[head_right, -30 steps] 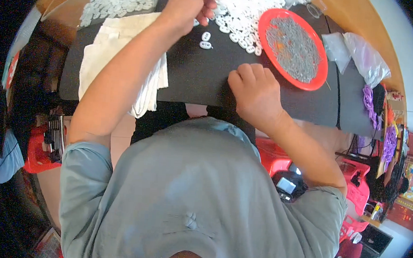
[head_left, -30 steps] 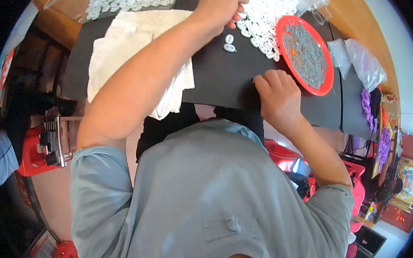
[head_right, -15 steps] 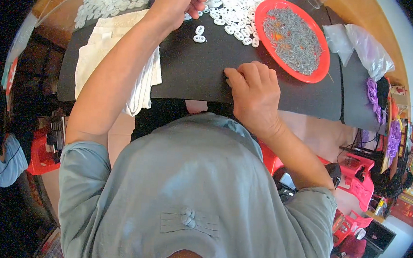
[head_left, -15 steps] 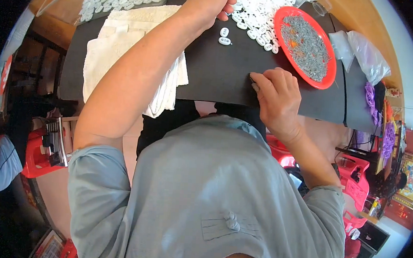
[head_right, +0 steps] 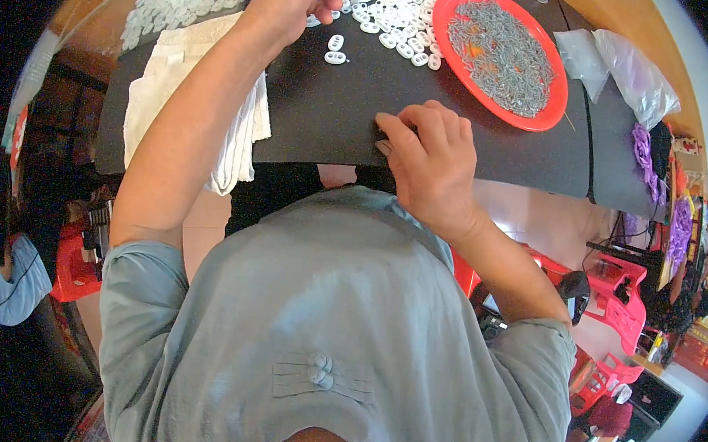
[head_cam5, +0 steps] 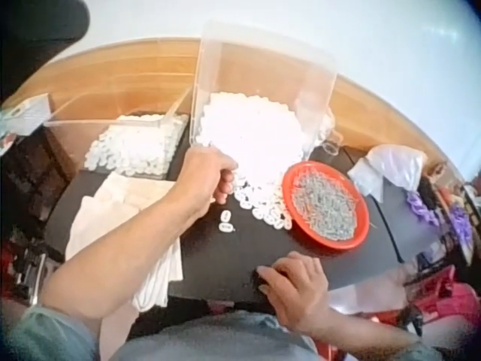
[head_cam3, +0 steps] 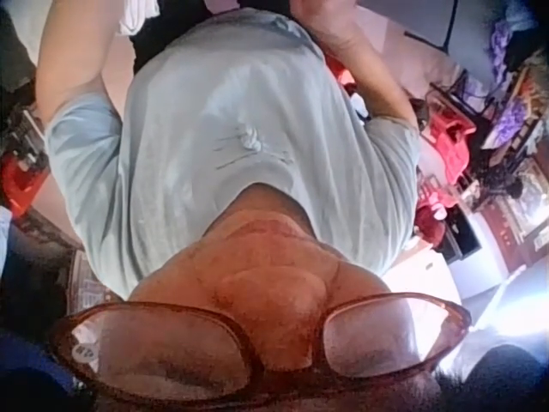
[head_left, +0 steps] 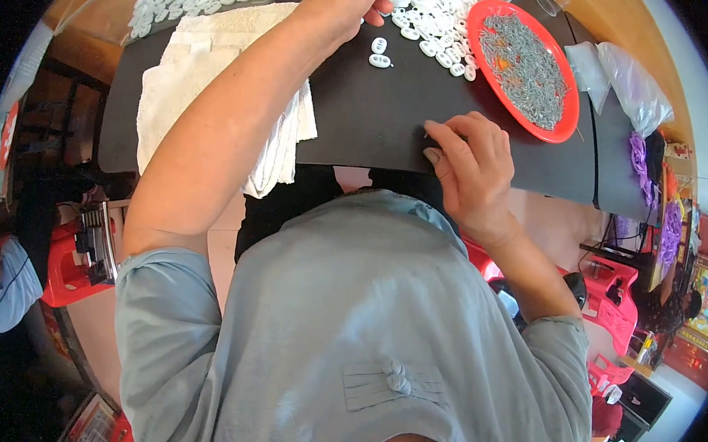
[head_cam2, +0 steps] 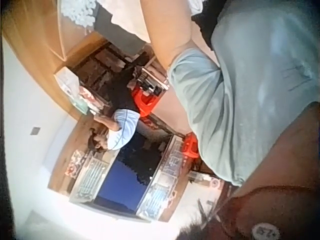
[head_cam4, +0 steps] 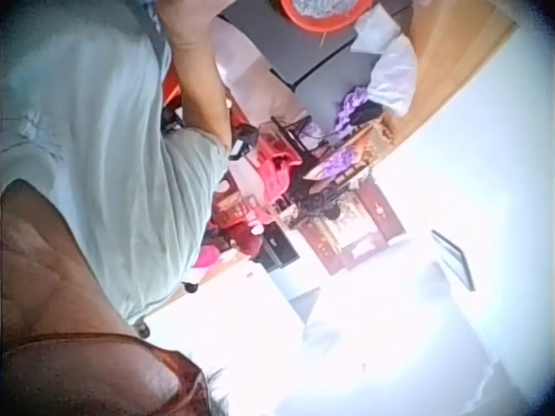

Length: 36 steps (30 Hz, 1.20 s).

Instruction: Manually inserting small metal pins into white plastic components at a workshop table.

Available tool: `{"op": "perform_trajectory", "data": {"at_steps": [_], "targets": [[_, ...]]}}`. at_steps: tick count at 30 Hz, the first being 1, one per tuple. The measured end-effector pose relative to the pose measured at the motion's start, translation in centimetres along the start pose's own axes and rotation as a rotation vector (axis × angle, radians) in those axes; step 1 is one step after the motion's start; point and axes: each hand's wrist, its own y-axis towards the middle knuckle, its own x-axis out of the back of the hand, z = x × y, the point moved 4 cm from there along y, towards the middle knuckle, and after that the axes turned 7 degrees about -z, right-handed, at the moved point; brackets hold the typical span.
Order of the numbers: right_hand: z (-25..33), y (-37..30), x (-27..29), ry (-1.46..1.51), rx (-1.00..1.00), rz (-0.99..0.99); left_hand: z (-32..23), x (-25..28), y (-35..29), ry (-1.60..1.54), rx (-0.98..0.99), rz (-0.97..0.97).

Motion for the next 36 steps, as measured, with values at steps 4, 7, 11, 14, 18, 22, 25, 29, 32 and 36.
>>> {"op": "perform_trajectory", "data": {"at_steps": [4, 7, 11, 14, 18, 22, 25, 29, 32, 36], "targets": [[-0.2, -0.3, -0.2, -0.017, 0.009, 0.003, -0.2, -0.1, -0.2, 0.003, 0.008, 0.008], [0.1, -0.3, -0.2, -0.024, 0.008, 0.002, -0.2, 0.0, -0.2, 0.008, -0.011, 0.009], [0.1, -0.4, -0.2, -0.022, 0.018, 0.004, -0.2, 0.0, -0.2, 0.007, -0.014, 0.018], [0.1, -0.4, -0.2, -0.025, 0.026, 0.022, -0.1, -0.1, -0.2, 0.000, -0.015, 0.022], [-0.1, -0.5, -0.3, -0.011, 0.024, 0.019, -0.2, 0.1, -0.2, 0.005, -0.008, 0.005], [-0.2, -0.8, -0.1, 0.011, 0.008, 0.014, -0.3, 0.0, -0.3, -0.004, 0.003, 0.004], [-0.2, -1.0, 0.3, 0.026, -0.006, 0.022, -0.6, -0.2, -0.5, 0.027, 0.007, 0.012], [-0.2, -1.4, 0.7, 0.063, 0.007, 0.051, -0.6, -0.1, -0.7, 0.048, 0.015, 0.009], [-0.5, -1.8, 0.8, 0.103, 0.038, 0.040, -0.7, -0.3, -0.8, 0.067, 0.007, 0.006], [-1.0, -2.5, 0.7, 0.133, 0.109, -0.009, -1.0, -0.3, -0.7, 0.069, -0.023, 0.021]]}}
